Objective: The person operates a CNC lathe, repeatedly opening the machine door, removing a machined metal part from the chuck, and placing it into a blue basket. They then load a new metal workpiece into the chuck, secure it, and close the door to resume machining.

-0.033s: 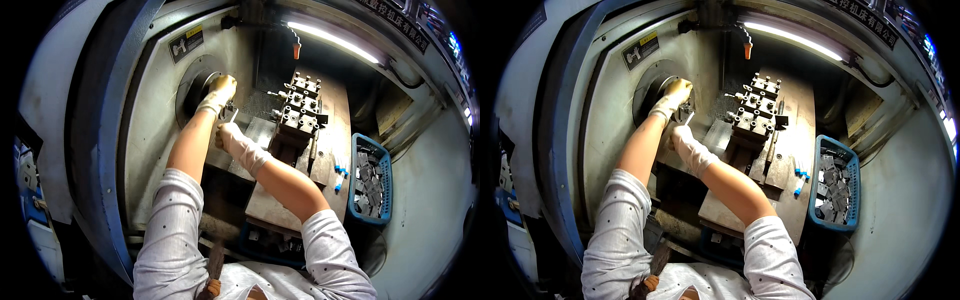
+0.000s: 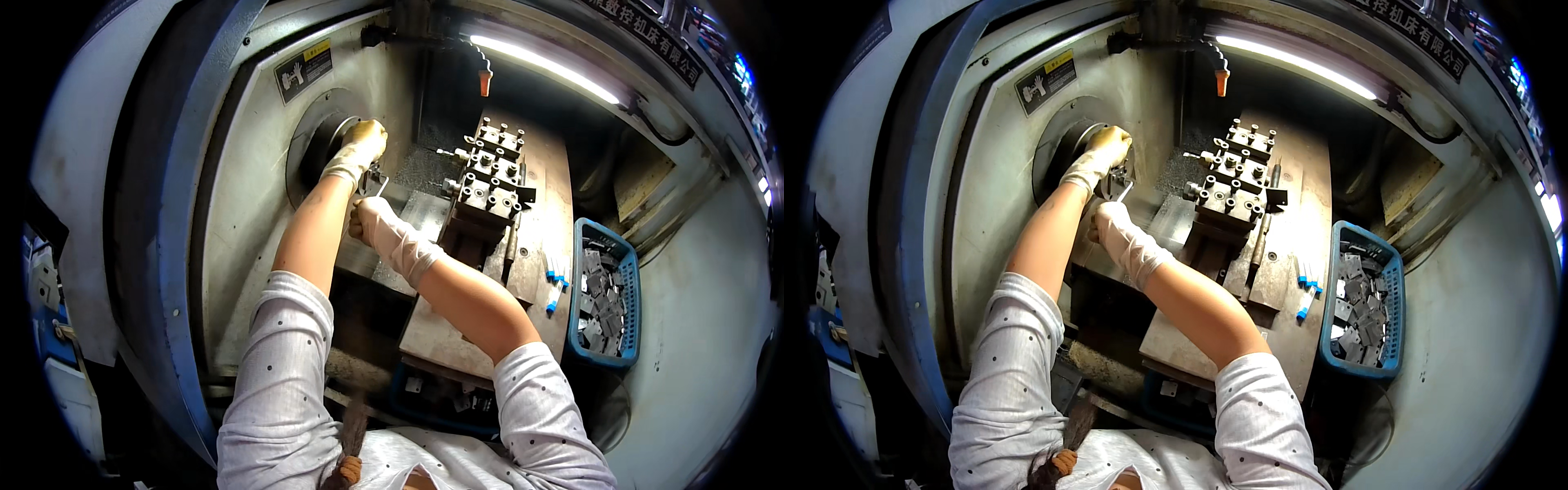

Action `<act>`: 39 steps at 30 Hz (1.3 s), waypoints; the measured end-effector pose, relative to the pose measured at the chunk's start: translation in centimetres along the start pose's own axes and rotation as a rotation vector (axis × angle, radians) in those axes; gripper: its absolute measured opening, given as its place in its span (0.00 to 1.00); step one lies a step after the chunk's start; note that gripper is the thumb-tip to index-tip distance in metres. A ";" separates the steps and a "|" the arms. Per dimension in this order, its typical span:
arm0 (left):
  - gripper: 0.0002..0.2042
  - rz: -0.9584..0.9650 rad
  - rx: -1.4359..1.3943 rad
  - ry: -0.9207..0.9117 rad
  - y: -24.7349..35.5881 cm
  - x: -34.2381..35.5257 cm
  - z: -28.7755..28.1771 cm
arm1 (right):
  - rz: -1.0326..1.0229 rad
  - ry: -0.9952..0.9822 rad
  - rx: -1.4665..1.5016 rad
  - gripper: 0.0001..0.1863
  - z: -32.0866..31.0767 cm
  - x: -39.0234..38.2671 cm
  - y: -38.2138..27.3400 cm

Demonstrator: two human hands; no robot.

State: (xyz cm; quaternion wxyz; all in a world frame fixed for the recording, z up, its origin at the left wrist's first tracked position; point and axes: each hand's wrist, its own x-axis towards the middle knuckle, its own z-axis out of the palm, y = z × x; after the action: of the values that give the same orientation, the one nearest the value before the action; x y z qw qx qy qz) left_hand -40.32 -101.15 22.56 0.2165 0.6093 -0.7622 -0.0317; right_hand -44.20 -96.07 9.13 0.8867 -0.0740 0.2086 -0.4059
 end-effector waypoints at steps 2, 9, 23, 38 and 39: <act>0.08 -0.022 0.069 -0.142 -0.8 0.8 -0.2 | -0.025 0.349 -0.286 0.13 1.1 0.2 1.0; 0.08 0.012 0.011 -0.039 -0.4 0.7 0.3 | -0.499 0.716 -0.752 0.21 2.1 -4.3 3.7; 0.11 0.191 -0.322 0.601 -1.6 -5.0 2.6 | -0.520 0.994 -1.254 0.27 0.4 -3.0 2.4; 0.11 0.095 -0.292 0.354 -2.5 -2.4 2.4 | -0.483 0.454 -1.919 0.17 -1.2 -4.2 2.5; 0.12 0.063 -0.206 0.298 -1.4 -2.3 1.0 | -0.535 0.405 -2.007 0.17 -1.2 -3.8 2.2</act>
State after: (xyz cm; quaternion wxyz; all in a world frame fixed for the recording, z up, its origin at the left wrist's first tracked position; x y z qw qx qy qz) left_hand -39.02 -99.54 20.55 0.3893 0.5576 -0.7331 -0.0122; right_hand -45.41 -91.69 8.51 0.2496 -0.7473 0.5694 -0.2346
